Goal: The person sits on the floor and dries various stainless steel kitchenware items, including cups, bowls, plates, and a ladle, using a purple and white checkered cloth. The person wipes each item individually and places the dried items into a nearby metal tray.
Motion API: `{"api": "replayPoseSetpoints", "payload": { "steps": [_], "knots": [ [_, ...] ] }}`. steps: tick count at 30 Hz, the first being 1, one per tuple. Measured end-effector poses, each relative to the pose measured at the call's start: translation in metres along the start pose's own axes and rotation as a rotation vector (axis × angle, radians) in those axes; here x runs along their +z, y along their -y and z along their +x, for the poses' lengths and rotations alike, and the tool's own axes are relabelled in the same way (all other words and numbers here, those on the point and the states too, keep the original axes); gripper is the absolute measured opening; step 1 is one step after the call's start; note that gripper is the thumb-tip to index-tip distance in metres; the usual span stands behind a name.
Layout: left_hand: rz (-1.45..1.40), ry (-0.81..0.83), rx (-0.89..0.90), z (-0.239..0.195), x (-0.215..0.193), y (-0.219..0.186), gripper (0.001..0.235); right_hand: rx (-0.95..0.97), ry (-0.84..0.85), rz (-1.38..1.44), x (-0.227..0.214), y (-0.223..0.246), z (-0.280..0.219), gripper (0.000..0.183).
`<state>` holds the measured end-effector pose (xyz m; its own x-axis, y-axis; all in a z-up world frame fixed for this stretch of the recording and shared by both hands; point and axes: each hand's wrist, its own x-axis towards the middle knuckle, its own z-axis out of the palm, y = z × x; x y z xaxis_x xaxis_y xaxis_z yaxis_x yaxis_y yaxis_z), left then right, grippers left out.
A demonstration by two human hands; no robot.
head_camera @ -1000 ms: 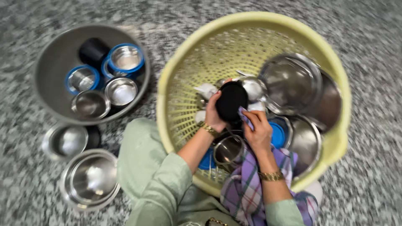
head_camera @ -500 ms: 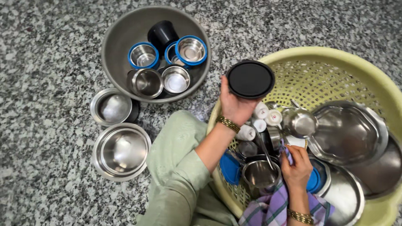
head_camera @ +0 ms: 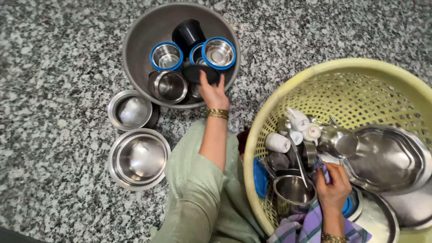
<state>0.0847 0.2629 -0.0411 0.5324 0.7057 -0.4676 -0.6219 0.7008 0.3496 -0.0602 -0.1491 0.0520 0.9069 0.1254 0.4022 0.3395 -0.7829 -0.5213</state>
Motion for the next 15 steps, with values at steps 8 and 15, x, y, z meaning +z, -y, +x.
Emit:
{"api": "replayPoseSetpoints", "payload": {
  "steps": [8, 15],
  "knots": [
    [0.003, 0.487, -0.185, -0.030, 0.015, -0.009, 0.081, -0.024, 0.037, 0.073, 0.007, -0.004, -0.002, 0.022],
    [1.273, 1.146, 0.702, -0.199, 0.051, -0.007, 0.049, 0.098, 0.095, 0.062, 0.004, -0.011, 0.002, 0.021]
  ]
}}
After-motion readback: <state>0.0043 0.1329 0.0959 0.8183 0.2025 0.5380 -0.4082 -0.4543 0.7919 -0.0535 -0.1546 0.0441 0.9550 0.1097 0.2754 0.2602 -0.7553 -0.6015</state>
